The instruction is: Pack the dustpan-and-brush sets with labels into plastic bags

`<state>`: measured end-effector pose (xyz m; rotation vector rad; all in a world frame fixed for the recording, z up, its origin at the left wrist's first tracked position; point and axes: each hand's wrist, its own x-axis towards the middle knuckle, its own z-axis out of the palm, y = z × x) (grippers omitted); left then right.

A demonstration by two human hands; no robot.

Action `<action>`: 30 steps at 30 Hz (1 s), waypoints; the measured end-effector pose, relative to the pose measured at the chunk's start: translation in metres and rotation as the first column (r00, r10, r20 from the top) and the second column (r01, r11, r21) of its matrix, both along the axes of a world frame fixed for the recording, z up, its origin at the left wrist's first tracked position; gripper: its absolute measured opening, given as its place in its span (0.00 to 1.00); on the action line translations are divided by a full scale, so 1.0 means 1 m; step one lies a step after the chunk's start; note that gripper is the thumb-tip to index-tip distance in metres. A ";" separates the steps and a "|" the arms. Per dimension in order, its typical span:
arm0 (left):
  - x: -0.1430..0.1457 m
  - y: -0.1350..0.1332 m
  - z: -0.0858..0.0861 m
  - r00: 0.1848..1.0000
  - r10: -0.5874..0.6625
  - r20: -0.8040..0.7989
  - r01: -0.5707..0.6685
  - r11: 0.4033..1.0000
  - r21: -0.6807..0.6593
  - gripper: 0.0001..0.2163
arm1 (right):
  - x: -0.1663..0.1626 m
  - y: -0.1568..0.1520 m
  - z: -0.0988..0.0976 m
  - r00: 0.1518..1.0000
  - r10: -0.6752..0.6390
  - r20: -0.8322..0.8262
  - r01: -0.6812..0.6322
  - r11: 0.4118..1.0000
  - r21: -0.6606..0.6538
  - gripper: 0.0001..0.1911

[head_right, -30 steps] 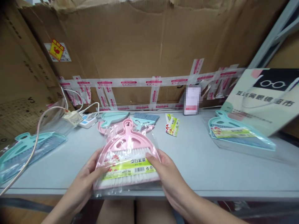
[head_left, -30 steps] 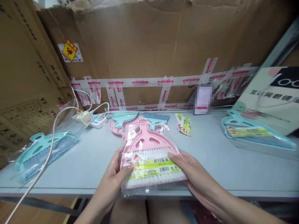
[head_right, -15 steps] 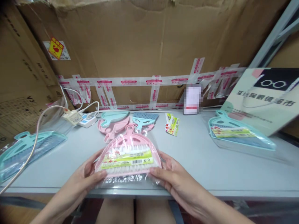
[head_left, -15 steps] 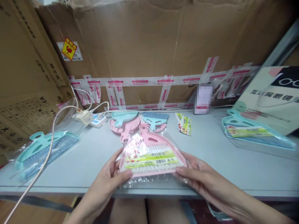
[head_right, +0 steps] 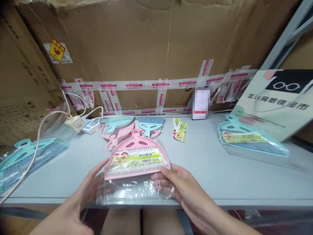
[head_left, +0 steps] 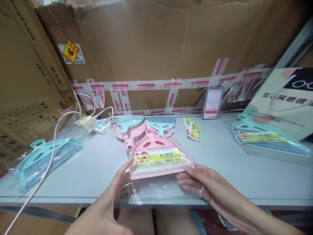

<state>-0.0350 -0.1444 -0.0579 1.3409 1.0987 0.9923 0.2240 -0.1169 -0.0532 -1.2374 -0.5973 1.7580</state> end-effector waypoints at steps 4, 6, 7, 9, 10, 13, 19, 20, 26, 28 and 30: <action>-0.009 0.008 -0.006 0.956 0.052 -0.287 -0.020 0.994 0.112 0.27 | 0.010 -0.004 -0.008 0.999 -0.031 -0.035 0.034 0.996 0.084 0.32; -0.005 0.013 -0.008 0.941 0.130 -0.313 -0.080 0.983 0.167 0.19 | 0.016 -0.005 -0.009 0.999 0.016 -0.043 -0.009 0.985 0.170 0.35; -0.002 0.015 -0.008 0.933 0.170 -0.316 -0.114 0.975 0.190 0.16 | 0.019 -0.005 -0.009 0.998 0.060 -0.018 -0.054 0.974 0.220 0.33; 0.004 0.017 -0.008 0.910 0.258 -0.324 -0.189 0.955 0.229 0.12 | 0.023 -0.003 -0.009 0.986 0.136 0.091 -0.158 0.942 0.298 0.27; 0.006 0.018 -0.008 0.898 0.292 -0.328 -0.219 0.945 0.244 0.10 | 0.023 -0.002 -0.009 0.974 0.155 0.164 -0.201 0.926 0.321 0.24; 0.011 0.018 -0.007 0.894 0.330 -0.304 -0.259 0.933 0.250 0.08 | 0.017 0.001 -0.010 0.930 0.081 0.359 -0.223 0.900 0.375 0.17; 0.020 0.014 -0.001 0.910 0.380 -0.169 -0.340 0.914 0.224 0.07 | -0.002 0.008 -0.017 0.909 -0.184 0.374 -0.022 0.876 0.483 0.18; 0.021 0.014 0.001 0.906 0.393 -0.157 -0.351 0.906 0.238 0.07 | -0.003 0.010 -0.016 0.910 -0.214 0.356 0.007 0.865 0.502 0.19; 0.027 0.030 0.022 0.879 0.473 -0.065 -0.416 0.825 0.383 0.05 | -0.016 0.032 0.006 0.936 -0.323 0.140 0.162 0.747 0.644 0.17; 0.029 0.046 0.028 0.878 0.479 -0.024 -0.422 0.795 0.435 0.05 | -0.020 0.047 0.015 0.956 -0.290 0.046 0.189 0.726 0.661 0.23; 0.028 0.061 0.033 0.887 0.462 0.019 -0.413 0.774 0.480 0.05 | -0.022 0.064 0.023 0.977 -0.212 -0.022 0.176 0.747 0.642 0.39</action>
